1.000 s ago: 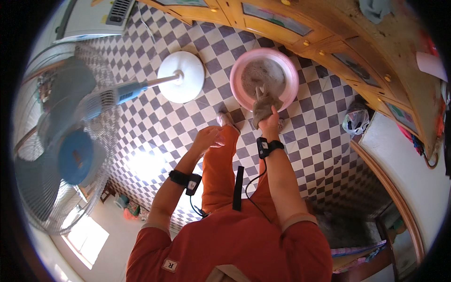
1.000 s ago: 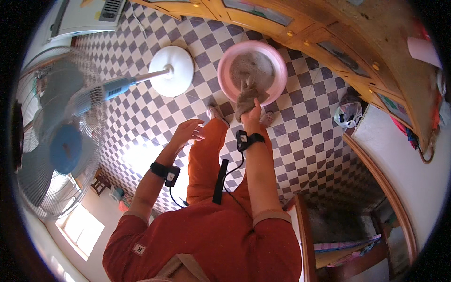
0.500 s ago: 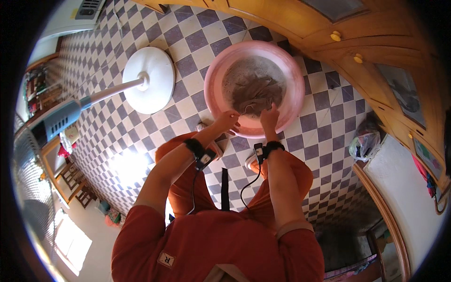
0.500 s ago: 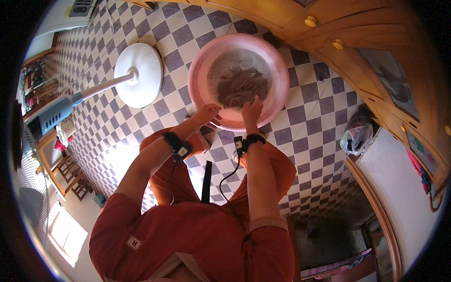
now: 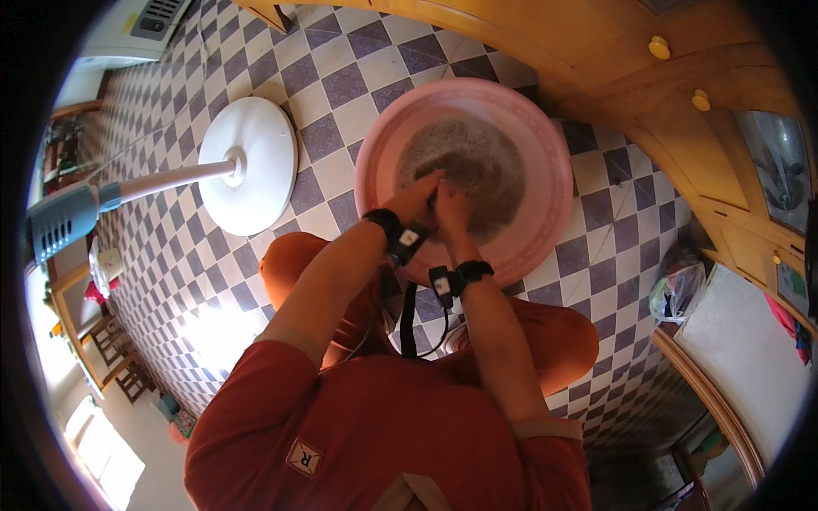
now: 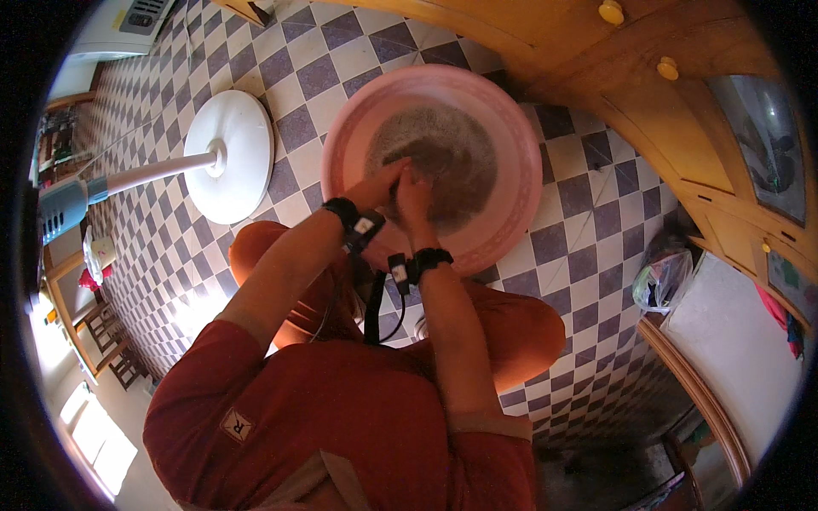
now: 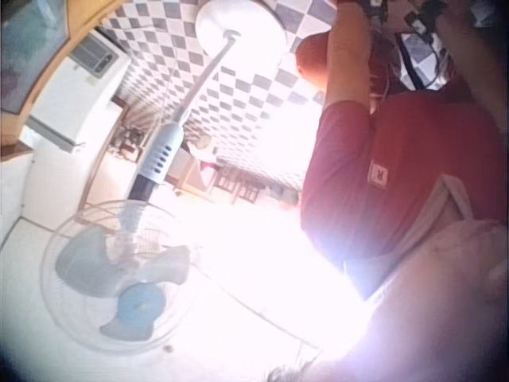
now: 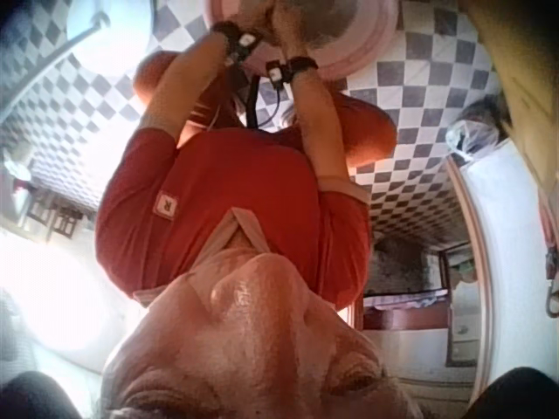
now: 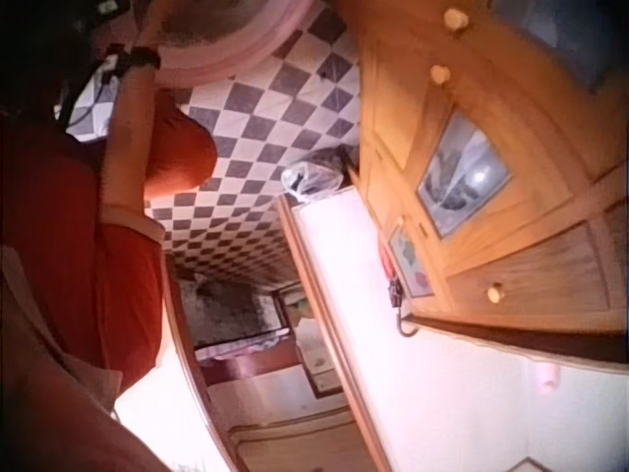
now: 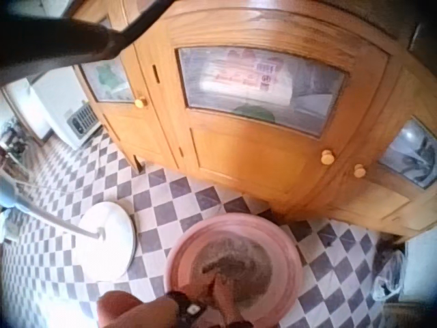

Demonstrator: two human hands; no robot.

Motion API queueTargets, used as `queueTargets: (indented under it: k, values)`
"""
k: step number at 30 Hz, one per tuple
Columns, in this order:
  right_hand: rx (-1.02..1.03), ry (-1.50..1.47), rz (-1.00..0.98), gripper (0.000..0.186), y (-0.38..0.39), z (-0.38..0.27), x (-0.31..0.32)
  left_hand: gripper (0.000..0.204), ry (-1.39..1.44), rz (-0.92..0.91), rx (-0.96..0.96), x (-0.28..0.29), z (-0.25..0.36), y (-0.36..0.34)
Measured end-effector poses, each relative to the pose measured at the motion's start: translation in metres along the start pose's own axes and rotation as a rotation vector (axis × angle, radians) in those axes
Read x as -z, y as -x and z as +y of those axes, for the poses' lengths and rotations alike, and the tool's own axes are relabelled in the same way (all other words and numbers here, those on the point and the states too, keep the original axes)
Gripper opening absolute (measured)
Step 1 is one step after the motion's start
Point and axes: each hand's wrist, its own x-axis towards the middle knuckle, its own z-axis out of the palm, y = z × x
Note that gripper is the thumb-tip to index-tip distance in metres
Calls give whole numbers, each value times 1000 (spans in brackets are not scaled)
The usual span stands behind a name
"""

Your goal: The person cleans a standing electric fan using a cloth. They wipe the front grill, the central motor housing, and the base of the fan. The person dips the cloth into a pink basin of water to wet it during the process.

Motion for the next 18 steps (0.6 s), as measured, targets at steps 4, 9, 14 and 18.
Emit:
queueTargets:
  k: [4, 9, 14, 18]
  values:
    - [281, -109, 9, 48, 67, -50, 1, 43, 626, -63, 390, 13, 27, -1]
    - [442, 66, 227, 45, 50, -55, 5, 41, 461, 99, 320, -5, 18, -25]
    - [292, 262, 213, 46, 0, -18, 40, 46, -112, 348, 356, -22, -50, -67]
    - [432, 279, 547, 43, -10, 7, 57, 51, -30, 311, 211, -16, 15, -29]
